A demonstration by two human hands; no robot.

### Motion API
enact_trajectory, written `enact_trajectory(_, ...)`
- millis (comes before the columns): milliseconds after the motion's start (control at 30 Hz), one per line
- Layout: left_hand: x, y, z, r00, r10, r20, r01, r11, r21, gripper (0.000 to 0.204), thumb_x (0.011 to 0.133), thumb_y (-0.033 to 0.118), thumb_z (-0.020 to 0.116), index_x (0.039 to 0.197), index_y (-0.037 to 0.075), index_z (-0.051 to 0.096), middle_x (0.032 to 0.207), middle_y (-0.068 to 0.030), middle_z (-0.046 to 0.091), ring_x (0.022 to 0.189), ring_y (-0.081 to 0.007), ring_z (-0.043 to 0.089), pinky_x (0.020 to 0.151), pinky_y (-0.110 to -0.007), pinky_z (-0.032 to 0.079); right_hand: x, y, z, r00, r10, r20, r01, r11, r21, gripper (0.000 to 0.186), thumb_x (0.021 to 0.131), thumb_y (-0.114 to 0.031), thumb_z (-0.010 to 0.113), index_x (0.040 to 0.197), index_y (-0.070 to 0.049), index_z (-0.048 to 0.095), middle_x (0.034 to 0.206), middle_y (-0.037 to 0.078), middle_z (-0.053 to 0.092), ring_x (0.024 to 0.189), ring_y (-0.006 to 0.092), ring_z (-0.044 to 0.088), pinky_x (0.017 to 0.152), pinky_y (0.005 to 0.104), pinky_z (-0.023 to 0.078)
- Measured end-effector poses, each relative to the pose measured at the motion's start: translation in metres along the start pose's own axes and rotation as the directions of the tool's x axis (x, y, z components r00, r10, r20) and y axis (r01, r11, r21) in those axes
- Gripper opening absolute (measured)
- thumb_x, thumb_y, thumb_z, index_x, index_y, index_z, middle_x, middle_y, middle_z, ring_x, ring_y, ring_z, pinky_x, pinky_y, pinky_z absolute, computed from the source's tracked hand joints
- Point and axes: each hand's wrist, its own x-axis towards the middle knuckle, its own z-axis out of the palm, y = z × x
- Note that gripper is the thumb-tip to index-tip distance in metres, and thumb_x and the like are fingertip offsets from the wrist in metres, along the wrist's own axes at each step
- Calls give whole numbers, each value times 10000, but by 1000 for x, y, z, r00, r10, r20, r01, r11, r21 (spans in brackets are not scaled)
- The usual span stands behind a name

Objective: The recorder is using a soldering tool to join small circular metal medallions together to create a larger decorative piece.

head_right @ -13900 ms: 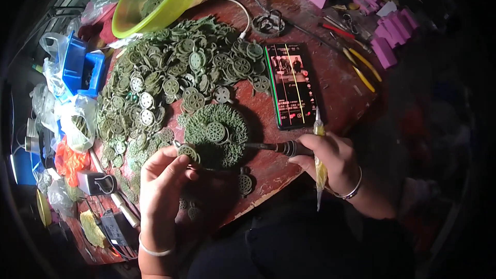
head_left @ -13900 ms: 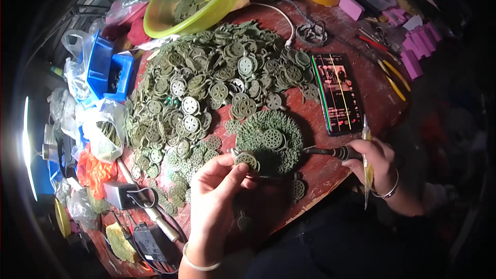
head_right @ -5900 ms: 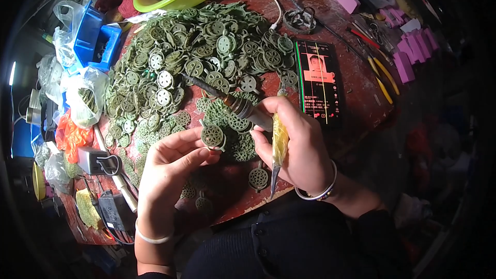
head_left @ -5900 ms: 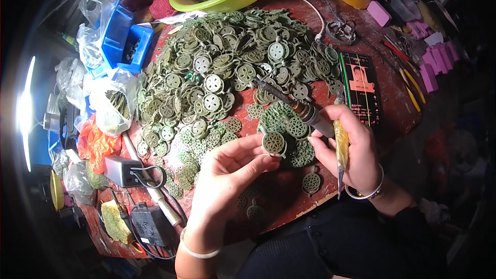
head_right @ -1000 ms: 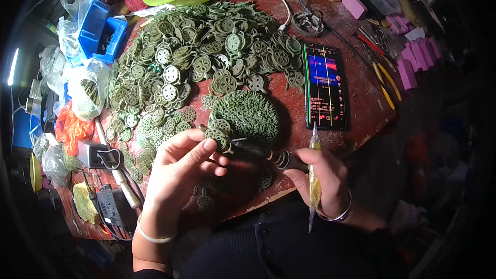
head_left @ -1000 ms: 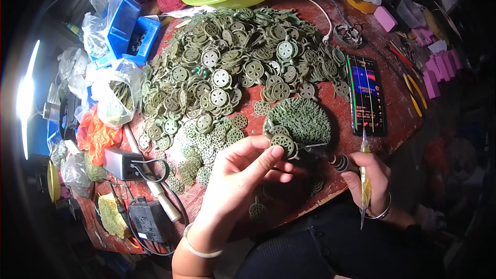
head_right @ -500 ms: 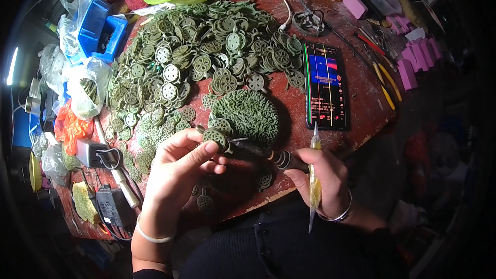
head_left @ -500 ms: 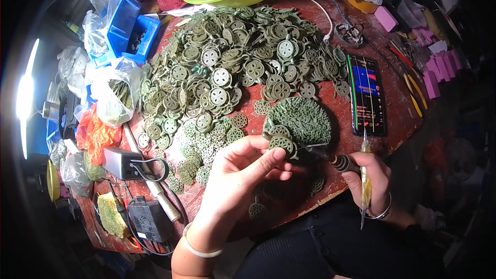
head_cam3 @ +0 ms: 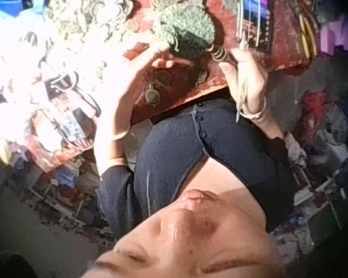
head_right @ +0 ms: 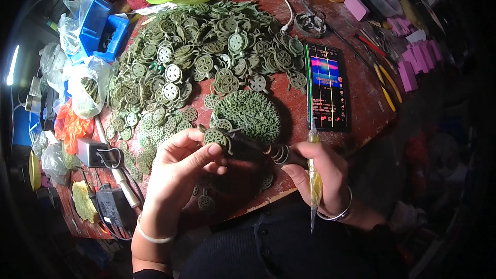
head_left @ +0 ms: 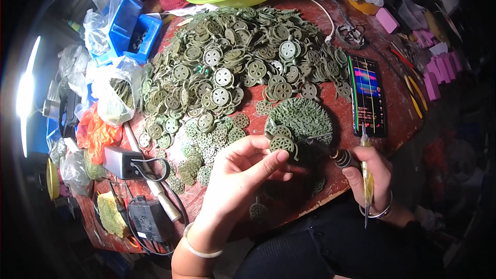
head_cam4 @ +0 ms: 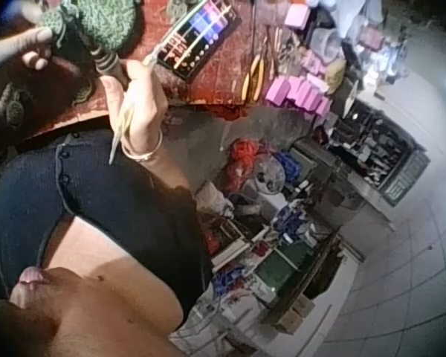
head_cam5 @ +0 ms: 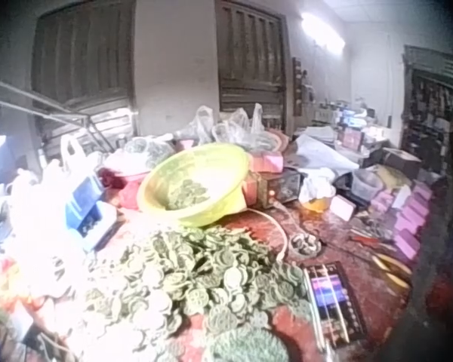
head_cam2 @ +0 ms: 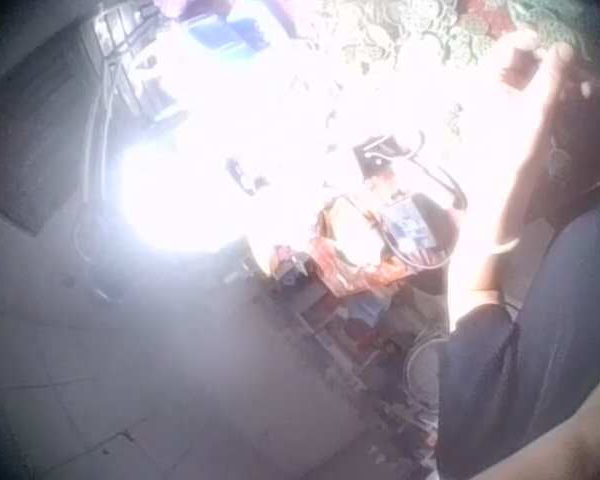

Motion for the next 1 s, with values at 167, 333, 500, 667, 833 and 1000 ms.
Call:
enact_trajectory(167, 0, 1, 0, 1000, 1, -11, -1, 1000, -29, 143, 901, 5, 680, 1024, 56, 625, 874, -57, 690, 795, -164, 691, 705, -321, 599, -7, 1, 0, 998, 58, 20, -58, 998, 10, 226, 867, -110, 742, 993, 9, 596, 767, 102, 607, 628, 216, 584, 584, 315, 470)
enact_trajectory(333, 1, -1, 0, 1000, -5, -22, 4, 999, -46, 154, 899, 4, 682, 1027, 64, 622, 868, -63, 693, 785, -171, 694, 705, -323, 597, -10, 6, 2, 1000, 15, -1, -15, 1000, -16, 241, 854, -106, 753, 1004, 6, 601, 764, 112, 605, 628, 229, 592, 579, 323, 471)
enact_trajectory(500, 0, 0, 2, 999, -5, -36, 3, 999, -49, 154, 897, -1, 683, 1022, 64, 621, 870, -65, 696, 781, -170, 696, 703, -321, 596, -9, 3, 2, 1000, 16, 4, -16, 999, -27, 248, 843, -98, 760, 1003, 6, 602, 767, 121, 608, 634, 250, 605, 580, 331, 475)
enact_trajectory(667, 0, 1, 2, 999, -4, -43, 2, 999, -49, 158, 894, -3, 684, 1023, 62, 620, 870, -67, 697, 776, -170, 696, 698, -318, 596, -9, 3, 2, 1000, 17, 8, -17, 999, -27, 253, 832, -90, 766, 999, 5, 602, 769, 126, 609, 635, 261, 606, 584, 337, 477)
enact_trajectory(833, -1, 1, 1, 999, 3, -44, -5, 999, -51, 160, 893, -7, 684, 1024, 60, 619, 871, -69, 697, 776, -173, 698, 697, -318, 597, -8, 2, 3, 1000, 13, 9, -13, 999, -37, 257, 826, -88, 771, 996, 7, 603, 766, 126, 608, 634, 263, 604, 585, 340, 478)
enact_trajectory(1000, -1, 1, 2, 999, 6, -33, -8, 998, -62, 162, 893, -9, 683, 1024, 58, 618, 876, -73, 697, 780, -176, 699, 697, -319, 598, -8, 2, 2, 1000, 13, 11, -13, 999, -51, 260, 822, -84, 773, 996, 10, 603, 764, 125, 608, 640, 266, 606, 588, 343, 480)
